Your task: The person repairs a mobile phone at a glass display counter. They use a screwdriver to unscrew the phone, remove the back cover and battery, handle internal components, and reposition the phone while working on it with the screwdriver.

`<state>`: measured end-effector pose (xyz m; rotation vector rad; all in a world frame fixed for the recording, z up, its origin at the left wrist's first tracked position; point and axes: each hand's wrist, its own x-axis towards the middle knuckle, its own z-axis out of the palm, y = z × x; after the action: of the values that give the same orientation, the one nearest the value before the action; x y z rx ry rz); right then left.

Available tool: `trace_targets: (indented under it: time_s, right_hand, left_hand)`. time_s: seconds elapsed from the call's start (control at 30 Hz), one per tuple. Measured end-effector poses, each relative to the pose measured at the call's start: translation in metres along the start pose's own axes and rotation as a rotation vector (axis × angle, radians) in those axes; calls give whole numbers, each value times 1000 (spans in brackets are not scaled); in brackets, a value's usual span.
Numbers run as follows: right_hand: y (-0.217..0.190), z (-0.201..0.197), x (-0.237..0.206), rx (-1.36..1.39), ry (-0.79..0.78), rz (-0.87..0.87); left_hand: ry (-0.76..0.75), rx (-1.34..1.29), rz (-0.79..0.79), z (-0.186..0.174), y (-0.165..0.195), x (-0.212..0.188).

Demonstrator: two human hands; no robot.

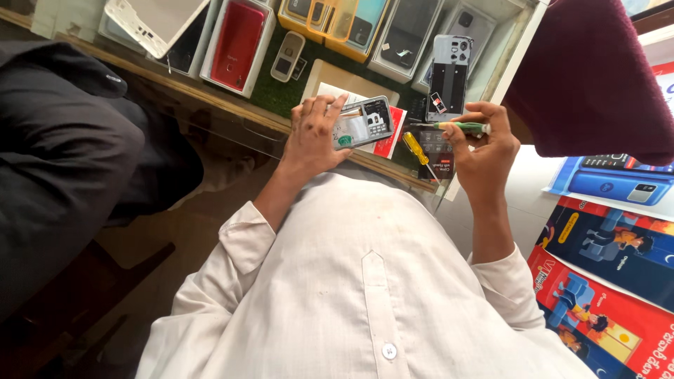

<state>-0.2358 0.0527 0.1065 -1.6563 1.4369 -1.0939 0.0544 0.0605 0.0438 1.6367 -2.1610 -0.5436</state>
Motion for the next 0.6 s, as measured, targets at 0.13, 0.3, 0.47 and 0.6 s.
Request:
trace_targets:
  time_s: [0.13,0.3,0.47,0.6]
  right_hand:
    - [-1,3,-1,-59,-17,-14]
    - [-1,8,-1,-70,-44,-19]
    - [-3,16,-1,-80,-74,-33]
    - [-6,23,1,-139,-98,-73]
  left_hand:
    - [-9,-17,6,2,-1,-2]
    - [25,-20,25,1,5,-4]
    - [61,1,88,0,11,-7]
    - [37,6,56,0,12,-9]
